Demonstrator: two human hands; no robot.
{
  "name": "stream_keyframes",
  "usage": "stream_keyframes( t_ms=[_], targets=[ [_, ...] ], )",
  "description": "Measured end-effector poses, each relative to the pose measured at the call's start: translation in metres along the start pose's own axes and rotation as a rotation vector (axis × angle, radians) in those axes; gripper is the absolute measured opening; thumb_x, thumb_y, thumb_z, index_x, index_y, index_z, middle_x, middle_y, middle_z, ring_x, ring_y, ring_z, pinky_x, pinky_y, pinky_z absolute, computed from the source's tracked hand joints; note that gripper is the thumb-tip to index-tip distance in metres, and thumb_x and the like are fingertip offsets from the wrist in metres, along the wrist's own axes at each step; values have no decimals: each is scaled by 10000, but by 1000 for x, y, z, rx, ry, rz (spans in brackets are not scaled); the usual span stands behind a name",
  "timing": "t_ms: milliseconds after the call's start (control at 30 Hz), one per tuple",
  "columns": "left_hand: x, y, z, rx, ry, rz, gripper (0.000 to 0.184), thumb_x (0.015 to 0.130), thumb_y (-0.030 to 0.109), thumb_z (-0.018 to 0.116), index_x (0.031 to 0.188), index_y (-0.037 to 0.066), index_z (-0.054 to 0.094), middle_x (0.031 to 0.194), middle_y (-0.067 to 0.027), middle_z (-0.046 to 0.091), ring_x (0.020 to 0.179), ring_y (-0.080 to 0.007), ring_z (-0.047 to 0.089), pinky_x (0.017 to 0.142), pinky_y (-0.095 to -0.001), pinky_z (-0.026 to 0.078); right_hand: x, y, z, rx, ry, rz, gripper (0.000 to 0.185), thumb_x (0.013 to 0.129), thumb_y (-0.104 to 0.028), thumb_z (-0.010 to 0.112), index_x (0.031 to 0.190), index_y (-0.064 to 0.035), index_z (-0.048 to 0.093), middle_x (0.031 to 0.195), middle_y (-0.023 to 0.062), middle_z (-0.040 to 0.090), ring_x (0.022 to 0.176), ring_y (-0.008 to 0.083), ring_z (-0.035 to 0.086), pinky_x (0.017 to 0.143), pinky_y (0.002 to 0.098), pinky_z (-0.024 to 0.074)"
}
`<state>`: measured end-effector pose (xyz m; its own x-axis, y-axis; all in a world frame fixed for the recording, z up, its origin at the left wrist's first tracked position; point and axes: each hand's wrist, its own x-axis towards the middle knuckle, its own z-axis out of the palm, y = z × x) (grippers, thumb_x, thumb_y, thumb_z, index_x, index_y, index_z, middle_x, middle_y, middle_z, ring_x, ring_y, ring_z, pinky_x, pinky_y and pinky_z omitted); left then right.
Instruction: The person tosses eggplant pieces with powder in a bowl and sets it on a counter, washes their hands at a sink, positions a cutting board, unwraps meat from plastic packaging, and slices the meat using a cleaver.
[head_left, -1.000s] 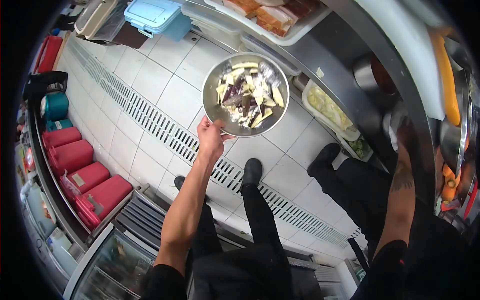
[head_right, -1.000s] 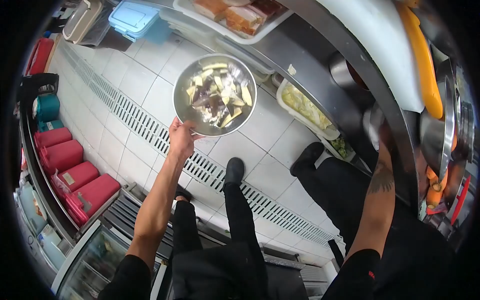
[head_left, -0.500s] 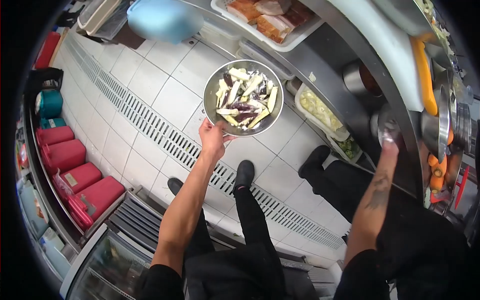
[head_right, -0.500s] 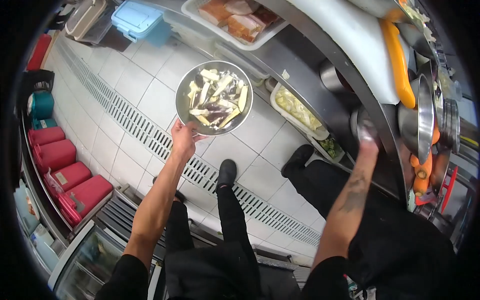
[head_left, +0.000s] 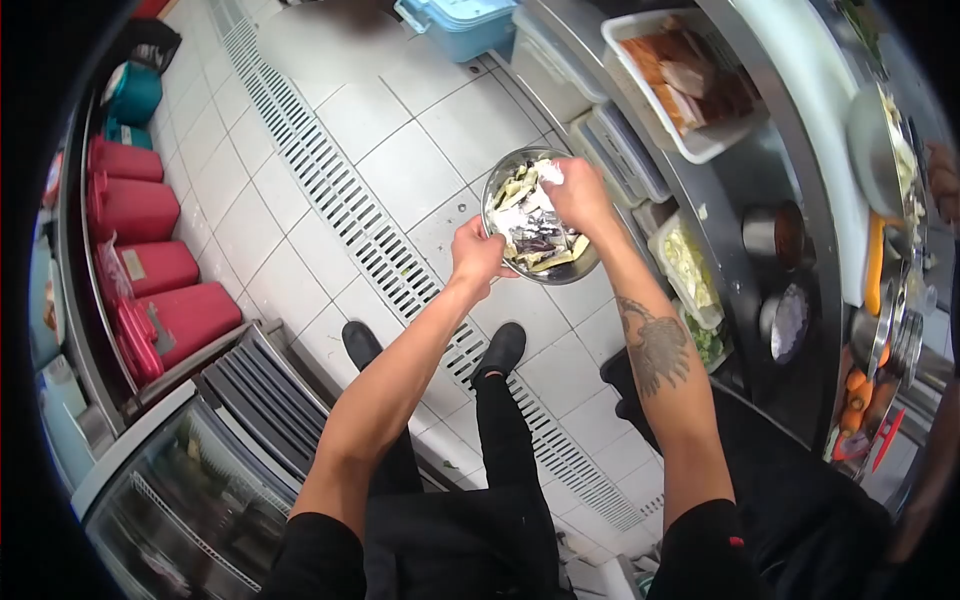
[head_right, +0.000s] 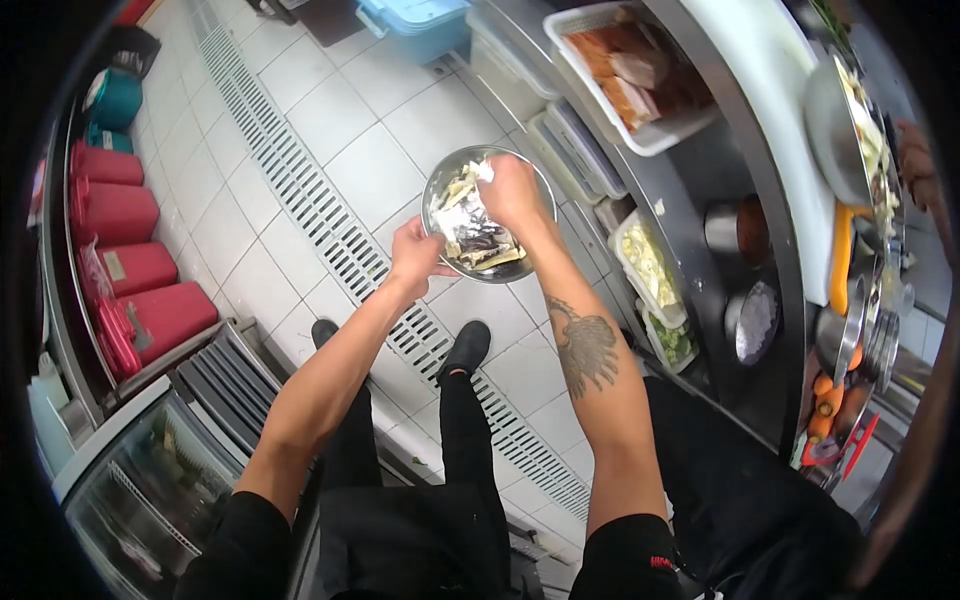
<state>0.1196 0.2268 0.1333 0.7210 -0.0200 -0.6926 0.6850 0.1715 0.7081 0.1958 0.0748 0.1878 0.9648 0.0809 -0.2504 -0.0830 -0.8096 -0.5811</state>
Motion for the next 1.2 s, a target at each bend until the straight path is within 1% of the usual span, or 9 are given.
stream_keyframes(
  t_ms=[167,300,500,633,700,833,933,1167,1200],
  targets=[
    [-5,12,-60,-113,14,157,290,816,-71,445,1085,-44,553,921,-133,667,727,-236,694,552,-356,625,1,-64,-35,-30,60,55,244,793,-94,632,1012,6,673,919,273,656,906,418,641,807,434,504],
    [9,5,-109,-106,143,285,308,821,-85,436,1099,-31,557,918,-131,666,736,-226,692,563,-346,623,-9,-105,-58,150,7,-96,265,791,-91,647,1041,-9,673,923,217,683,905,369,661,804,403,505],
    [-10,55,-119,-253,265,59,323,829,-98,430,1118,-27,555,966,-148,659,767,-274,692,535,-373,620,12,-123,-27,-53,-93,-141,251,798,-95,657,1034,-11,668,918,231,678,908,363,663,797,400,503],
    [-24,77,-133,-230,171,370,300,856,-65,494,1149,-26,549,969,-142,665,754,-225,690,533,-351,619,8,-149,-38,261,103,-204,240,855,-149,655,1049,-9,676,859,211,691,818,325,689,741,371,513],
    [-8,70,-137,-240,204,436,293,856,-62,497,1144,-26,541,980,-139,663,745,-221,693,525,-346,619,4,-168,-48,216,188,-210,245,874,-182,640,1043,-7,674,875,225,683,850,349,680,748,375,511],
    [-4,75,-124,-152,210,264,308,846,-75,471,1144,-24,525,983,-146,659,757,-243,700,524,-349,622,13,-175,-47,-45,99,-261,216,872,-135,601,1029,-2,666,910,266,652,911,429,620,788,445,496],
    [-15,78,-119,-325,266,30,339,831,-94,426,1153,-23,506,982,-161,641,707,-236,684,483,-340,607,21,-173,-45,-90,59,-273,202,849,-99,597,1016,-13,670,910,264,650,915,435,613,802,465,489],
    [-3,56,-123,-283,249,302,309,828,-85,468,1117,0,540,945,-131,653,724,-223,680,484,-333,591,4,-186,-54,235,236,-279,219,835,-102,637,1037,-30,683,958,215,680,908,381,655,797,399,514],
    [9,46,-122,-249,229,301,295,835,-86,454,1110,-20,537,953,-148,651,729,-239,684,493,-345,605,8,-181,-49,155,276,-392,226,829,-94,641,1041,-24,681,982,214,676,920,384,651,815,400,513]
  ],
)
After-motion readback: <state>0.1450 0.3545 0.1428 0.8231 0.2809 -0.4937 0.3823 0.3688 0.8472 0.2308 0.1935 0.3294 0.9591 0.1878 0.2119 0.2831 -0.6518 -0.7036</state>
